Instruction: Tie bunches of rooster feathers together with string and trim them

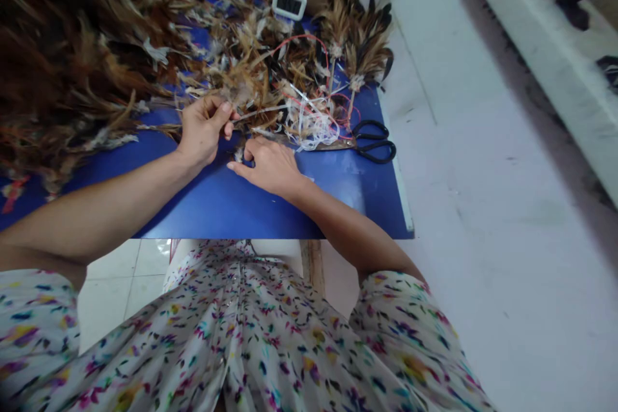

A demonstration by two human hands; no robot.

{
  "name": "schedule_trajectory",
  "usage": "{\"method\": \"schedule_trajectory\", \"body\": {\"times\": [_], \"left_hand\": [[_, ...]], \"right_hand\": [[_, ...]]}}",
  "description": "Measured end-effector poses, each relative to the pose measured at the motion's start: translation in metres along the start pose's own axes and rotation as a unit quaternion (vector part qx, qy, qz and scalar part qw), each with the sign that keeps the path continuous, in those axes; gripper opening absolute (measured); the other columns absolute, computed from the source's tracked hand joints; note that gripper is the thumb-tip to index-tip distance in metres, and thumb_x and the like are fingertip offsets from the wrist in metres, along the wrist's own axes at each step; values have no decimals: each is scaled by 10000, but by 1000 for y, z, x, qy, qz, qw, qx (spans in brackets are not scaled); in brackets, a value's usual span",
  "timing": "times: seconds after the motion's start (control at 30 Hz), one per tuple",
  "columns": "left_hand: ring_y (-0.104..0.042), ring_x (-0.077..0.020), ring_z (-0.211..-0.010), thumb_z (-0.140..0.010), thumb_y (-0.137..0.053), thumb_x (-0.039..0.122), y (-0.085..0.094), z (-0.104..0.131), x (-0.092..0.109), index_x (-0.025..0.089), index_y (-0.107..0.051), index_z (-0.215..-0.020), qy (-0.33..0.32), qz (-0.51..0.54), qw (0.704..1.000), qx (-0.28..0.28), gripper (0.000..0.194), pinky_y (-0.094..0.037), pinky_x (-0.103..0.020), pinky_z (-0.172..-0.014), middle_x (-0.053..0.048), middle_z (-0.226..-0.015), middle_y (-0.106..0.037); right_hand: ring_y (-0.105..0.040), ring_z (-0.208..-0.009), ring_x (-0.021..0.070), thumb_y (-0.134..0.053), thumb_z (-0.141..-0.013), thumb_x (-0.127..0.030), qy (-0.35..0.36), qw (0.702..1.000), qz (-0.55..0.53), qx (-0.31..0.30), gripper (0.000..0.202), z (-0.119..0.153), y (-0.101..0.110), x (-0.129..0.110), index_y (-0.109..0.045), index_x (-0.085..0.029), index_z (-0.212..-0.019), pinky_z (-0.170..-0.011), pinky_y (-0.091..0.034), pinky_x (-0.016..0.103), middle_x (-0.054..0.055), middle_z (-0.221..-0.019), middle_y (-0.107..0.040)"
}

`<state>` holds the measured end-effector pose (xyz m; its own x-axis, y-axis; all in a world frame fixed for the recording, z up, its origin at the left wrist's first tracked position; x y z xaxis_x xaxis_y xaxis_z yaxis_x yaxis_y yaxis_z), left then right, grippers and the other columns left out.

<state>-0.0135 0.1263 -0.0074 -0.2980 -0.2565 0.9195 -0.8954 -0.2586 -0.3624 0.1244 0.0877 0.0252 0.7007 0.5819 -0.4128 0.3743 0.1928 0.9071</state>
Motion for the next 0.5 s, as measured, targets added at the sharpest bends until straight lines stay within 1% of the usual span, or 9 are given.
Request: {"method": "schedule_trajectory", "body": {"times": [0.13,0.27,0.4,0.5], "left_hand": [[-551,-85,-499,-773,-827,388,1,1,1,180,-598,-749,-2,5,1000,0,310,-411,-195,-442,0,-626,-602],[-530,-74,-479,-764,-826,433,3,1,1,181,-604,-765,-11,-6,1000,3,335,-402,-191,-429,5,-630,-600],[-521,-73,-466,-755,-815,504,3,1,2,196,-610,-772,-29,-25,999,5,371,-394,-192,-408,9,-630,-609],[-513,-71,-460,-735,-824,525,3,2,4,197,-603,-758,-32,-24,999,3,396,-386,-188,-396,9,-626,-613]], "right_hand": [[-510,-665,142,-669,-896,-291,-26,999,8,-17,167,-4,-1,-4,-631,-174,-783,-628,-319,293,38,-773,-643],[-485,-617,119,-664,-890,-218,-35,998,-37,-37,138,-4,-2,1,-616,-168,-770,-621,-319,288,12,-715,-618],[-487,-587,92,-666,-883,-228,-39,989,-145,-15,184,-2,1,12,-583,-170,-730,-603,-351,262,-20,-661,-594],[-512,-548,79,-663,-879,-258,-46,965,-257,4,198,-1,2,23,-563,-173,-732,-564,-389,237,-33,-608,-591]]}}
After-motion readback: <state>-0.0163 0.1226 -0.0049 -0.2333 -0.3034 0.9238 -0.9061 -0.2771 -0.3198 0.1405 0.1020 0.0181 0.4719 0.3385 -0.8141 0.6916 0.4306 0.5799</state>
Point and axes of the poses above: each hand's wrist, its own z-axis away from the middle knuckle, its own y-axis out of the back of the hand, x = y × z, the point moved 8 cm from there along -z, towards the middle knuckle
